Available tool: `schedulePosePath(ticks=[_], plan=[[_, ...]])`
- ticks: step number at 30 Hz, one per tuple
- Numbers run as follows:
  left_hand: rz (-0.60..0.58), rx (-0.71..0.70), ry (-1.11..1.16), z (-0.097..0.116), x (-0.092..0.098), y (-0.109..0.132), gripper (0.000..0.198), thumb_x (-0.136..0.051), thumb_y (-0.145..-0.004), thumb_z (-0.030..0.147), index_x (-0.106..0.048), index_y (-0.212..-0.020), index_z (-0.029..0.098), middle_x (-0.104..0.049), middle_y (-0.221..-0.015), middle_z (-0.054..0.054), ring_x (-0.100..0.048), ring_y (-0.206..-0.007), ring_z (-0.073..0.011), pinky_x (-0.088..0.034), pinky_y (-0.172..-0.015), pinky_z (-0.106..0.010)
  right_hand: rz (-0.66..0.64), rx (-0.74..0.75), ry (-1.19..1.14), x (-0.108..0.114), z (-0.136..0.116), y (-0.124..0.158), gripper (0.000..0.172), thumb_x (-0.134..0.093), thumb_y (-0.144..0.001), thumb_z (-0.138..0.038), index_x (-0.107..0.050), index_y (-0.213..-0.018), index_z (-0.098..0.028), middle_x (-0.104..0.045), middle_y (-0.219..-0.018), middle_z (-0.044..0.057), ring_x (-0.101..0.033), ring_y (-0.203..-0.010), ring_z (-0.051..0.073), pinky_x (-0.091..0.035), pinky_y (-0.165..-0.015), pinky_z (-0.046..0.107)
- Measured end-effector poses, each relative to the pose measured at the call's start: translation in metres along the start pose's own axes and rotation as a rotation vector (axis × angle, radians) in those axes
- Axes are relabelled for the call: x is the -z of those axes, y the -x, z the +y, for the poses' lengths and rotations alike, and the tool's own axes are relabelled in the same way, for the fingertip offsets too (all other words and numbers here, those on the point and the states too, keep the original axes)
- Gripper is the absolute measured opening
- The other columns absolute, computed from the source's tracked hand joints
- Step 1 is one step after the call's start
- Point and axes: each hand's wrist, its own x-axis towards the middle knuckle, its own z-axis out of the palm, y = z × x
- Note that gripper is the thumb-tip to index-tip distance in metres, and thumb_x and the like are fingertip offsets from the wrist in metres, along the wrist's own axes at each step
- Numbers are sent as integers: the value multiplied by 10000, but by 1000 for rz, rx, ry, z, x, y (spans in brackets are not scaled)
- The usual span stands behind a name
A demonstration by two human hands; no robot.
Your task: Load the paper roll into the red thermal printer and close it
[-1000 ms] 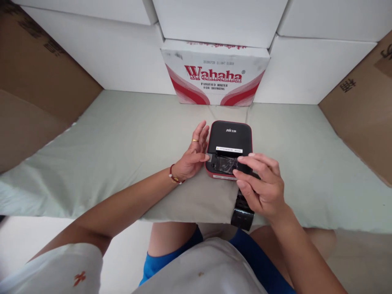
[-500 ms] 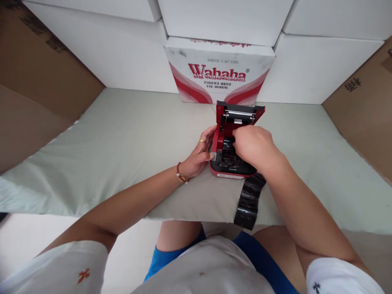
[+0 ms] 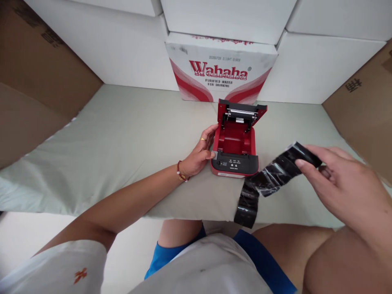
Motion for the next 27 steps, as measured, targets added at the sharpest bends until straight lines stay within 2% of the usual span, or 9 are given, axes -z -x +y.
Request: schedulePosePath(ticks=[3, 5, 9, 13, 16, 19, 21, 24, 27], plan=[[-9, 0, 11, -2, 0, 0, 949, -771, -886, 671, -377, -1694, 369, -452, -1796, -93, -483, -1634, -336, -468, -1314, -543, -255, -23, 3, -23, 51, 15, 570, -611, -848, -929, -833, -990, -424, -811, -871, 114, -744, -668, 365, -567, -589, 572], [-21, 7, 19, -4, 0, 0, 977, -773, -880, 693, -352, -1702, 376, -418, -1818, -89, -441, -1664, -336, -425, -1347, -545, -335, -17, 10, -46, 62, 25, 582, -567, -920, -828, -841, -1021, -324, -827, -939, 131, -776, -742, 369, -622, -674, 578], [-23, 21, 52, -5, 1, 0, 1030, -815, -833, 706, -352, -1695, 386, -395, -1833, -79, -391, -1697, -334, -365, -1388, -538, -201, 49, 9, -82, 32, 43, 442, -538, -1047, -542, -821, -1242, -265, -819, -1232, 136, -810, -971, 329, -652, -827, 510], [-33, 11, 23, -5, 2, 1, 994, -774, -876, 694, -332, -1707, 374, -382, -1842, -87, -386, -1703, -328, -374, -1383, -539, -401, 111, -23, -101, -10, 47, 351, -557, -1057, -385, -820, -1231, -230, -824, -1199, 129, -811, -1003, 313, -642, -851, 457], [-42, 16, 17, -5, 2, 1, 994, -771, -883, 688, -321, -1711, 372, -379, -1841, -88, -391, -1695, -331, -388, -1367, -532, -542, 113, -11, -91, -23, 40, 334, -607, -1025, -363, -829, -1218, -205, -823, -1160, 147, -801, -921, 304, -636, -812, 442], [-47, 42, 78, -3, 1, 0, 1009, -806, -856, 656, -331, -1703, 382, -392, -1829, -76, -393, -1682, -349, -372, -1366, -549, -694, 201, -273, -49, -32, 29, 319, -652, -1044, -473, -848, -1192, -270, -827, -1140, 112, -788, -961, 277, -644, -841, 408], [-38, 61, 136, 1, -1, 0, 998, -835, -837, 609, -359, -1687, 391, -397, -1823, -58, -369, -1691, -360, -328, -1389, -560, -730, 192, -413, -16, -43, 17, 364, -693, -1037, -588, -857, -1212, -315, -808, -1158, 100, -763, -913, 256, -628, -759, 377], [-14, 88, 200, 5, -4, 0, 969, -868, -810, 531, -414, -1655, 397, -416, -1809, -35, -342, -1703, -365, -276, -1413, -562, -574, 146, -388, 9, -65, -8, 426, -765, -969, -666, -865, -1243, -356, -766, -1049, 67, -661, -707, 200, -535, -599, 351], [0, 98, 216, 7, -4, 0, 956, -880, -794, 502, -443, -1636, 392, -444, -1790, -41, -346, -1696, -377, -265, -1415, -586, -389, 132, -199, -14, -90, -39, 353, -750, -978, -525, -862, -1257, -341, -781, -971, 42, -660, -712, 207, -553, -708, 377]])
